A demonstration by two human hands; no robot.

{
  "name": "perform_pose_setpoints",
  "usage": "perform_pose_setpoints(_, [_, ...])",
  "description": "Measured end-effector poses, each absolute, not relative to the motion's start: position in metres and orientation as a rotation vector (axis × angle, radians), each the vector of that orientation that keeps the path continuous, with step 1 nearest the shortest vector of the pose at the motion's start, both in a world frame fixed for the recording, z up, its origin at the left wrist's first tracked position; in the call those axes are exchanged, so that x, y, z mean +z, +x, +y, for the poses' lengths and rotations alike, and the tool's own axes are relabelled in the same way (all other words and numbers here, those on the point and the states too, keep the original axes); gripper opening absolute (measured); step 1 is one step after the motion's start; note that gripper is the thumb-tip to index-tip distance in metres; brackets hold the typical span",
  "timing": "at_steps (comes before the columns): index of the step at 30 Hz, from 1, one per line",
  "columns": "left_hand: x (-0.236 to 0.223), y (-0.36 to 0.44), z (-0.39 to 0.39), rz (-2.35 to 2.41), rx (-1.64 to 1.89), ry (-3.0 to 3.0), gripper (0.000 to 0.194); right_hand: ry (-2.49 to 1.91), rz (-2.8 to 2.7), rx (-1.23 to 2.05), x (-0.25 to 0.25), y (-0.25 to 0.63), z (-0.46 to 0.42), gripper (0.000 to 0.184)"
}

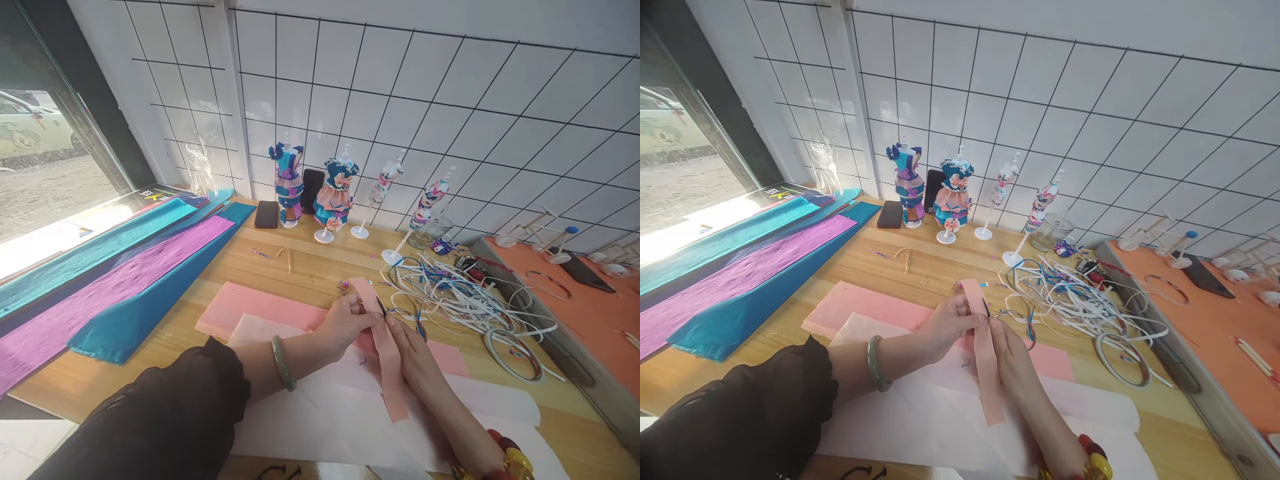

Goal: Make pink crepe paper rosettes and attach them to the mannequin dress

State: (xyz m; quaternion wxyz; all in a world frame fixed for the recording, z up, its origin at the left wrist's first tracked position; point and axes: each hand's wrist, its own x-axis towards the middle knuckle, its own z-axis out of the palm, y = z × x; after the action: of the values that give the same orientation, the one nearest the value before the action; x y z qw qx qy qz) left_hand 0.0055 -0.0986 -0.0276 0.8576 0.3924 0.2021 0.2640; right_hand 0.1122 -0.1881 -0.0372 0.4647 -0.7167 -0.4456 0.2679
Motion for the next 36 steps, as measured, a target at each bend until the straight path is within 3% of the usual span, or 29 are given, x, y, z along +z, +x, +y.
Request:
perform_pose_setpoints(17, [-0.03, 0.003, -0.083, 0.472, 0.581, 0.805, 0.025, -1.794, -1.183, 0.652, -0.032, 0.108, -0.189, 0.041])
perform_pose_setpoints(28, [-0.035, 0.005, -0.082, 0.505, 0.603, 0.857, 0.033, -1.697, -1.018, 0.81, -0.031, 0.103, -0.189, 0.04])
perform_pose_setpoints(36, [-0.035, 0.003, -0.083, 0.485, 0.601, 0.963, 0.025, -1.664, -0.99, 0.852, -0.035, 0.102, -0.19, 0.044])
